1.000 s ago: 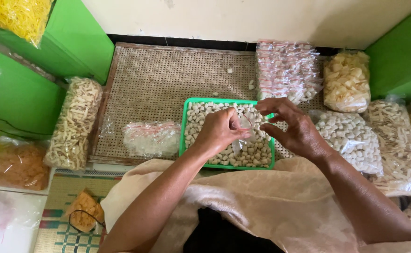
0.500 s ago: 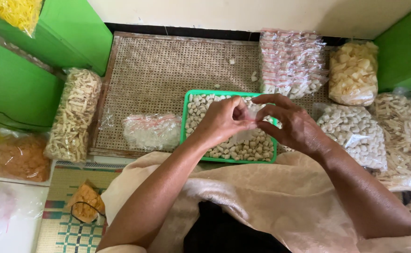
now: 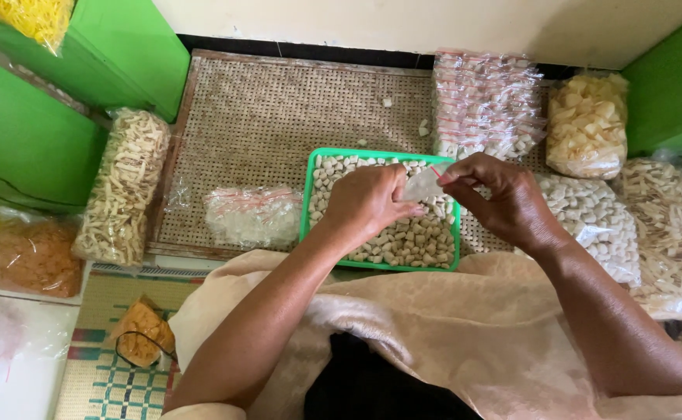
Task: The person scoops small white food pieces from a green basket into small plastic bags, seals them, and places them on a mat. The person repeats this process throughout the clip.
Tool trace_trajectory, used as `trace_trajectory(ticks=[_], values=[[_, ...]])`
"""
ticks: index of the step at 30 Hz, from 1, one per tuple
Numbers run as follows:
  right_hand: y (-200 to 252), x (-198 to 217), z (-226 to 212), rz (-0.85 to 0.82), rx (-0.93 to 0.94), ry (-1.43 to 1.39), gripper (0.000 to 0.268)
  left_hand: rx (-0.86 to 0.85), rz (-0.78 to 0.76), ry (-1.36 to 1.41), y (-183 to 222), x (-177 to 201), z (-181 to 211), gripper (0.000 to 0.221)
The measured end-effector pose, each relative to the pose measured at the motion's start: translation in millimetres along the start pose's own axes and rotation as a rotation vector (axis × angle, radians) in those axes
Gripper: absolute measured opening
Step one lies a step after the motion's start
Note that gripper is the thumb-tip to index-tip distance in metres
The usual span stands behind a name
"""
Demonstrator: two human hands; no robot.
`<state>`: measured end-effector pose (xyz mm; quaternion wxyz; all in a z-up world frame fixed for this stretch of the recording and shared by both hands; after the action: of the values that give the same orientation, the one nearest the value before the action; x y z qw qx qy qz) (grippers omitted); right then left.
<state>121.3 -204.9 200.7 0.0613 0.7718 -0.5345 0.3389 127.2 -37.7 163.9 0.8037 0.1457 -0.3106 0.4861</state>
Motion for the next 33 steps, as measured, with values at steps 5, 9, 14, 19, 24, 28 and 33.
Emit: trace_trajectory(ticks=[5,9,14,19,24,28,33], values=[[-4.1,-11.1,-14.5,-0.032,0.144,0.307,0.011,-0.175,0.093,-0.109,2.5,9.9,25.4,0.049],[2.2,-30.5,13.8,-0.058,0.167,0.509,0.01,-0.254,0.088,-0.105,1.5,-1.2,27.7,0.038],[-1.5,-37.1,-7.5,-0.067,0.2,0.522,0.012,-0.231,0.031,-0.321,-1.9,-14.0,9.7,0.028],[-0.5,-38.5,-1.8,-0.052,0.189,0.53,0.012,-0.21,0.015,-0.514,-7.2,-26.7,-8.0,0.027],[1.0,-35.2,0.0,-0.003,0.225,0.539,0.01,-0.196,0.034,-0.426,1.1,-8.6,9.1,0.024],[0.1,-35.8,4.9,0.0,0.245,0.542,0.009,-0.202,0.034,-0.429,1.2,-9.1,8.1,0.024],[1.0,-46.1,11.1,-0.083,0.285,0.676,0.001,-0.265,0.071,-0.629,0.4,-14.9,-1.2,0.02]])
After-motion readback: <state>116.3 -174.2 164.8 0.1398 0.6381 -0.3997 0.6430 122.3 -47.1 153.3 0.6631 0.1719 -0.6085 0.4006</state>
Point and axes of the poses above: each hand's wrist, its own y-axis away from the middle knuckle, its own x-axis out of the back of the hand, z = x × y, the point moved 8 cm from there along -y, towards the middle knuckle, and after that the axes turned 1 degree about -x, right-handed, at the moved point
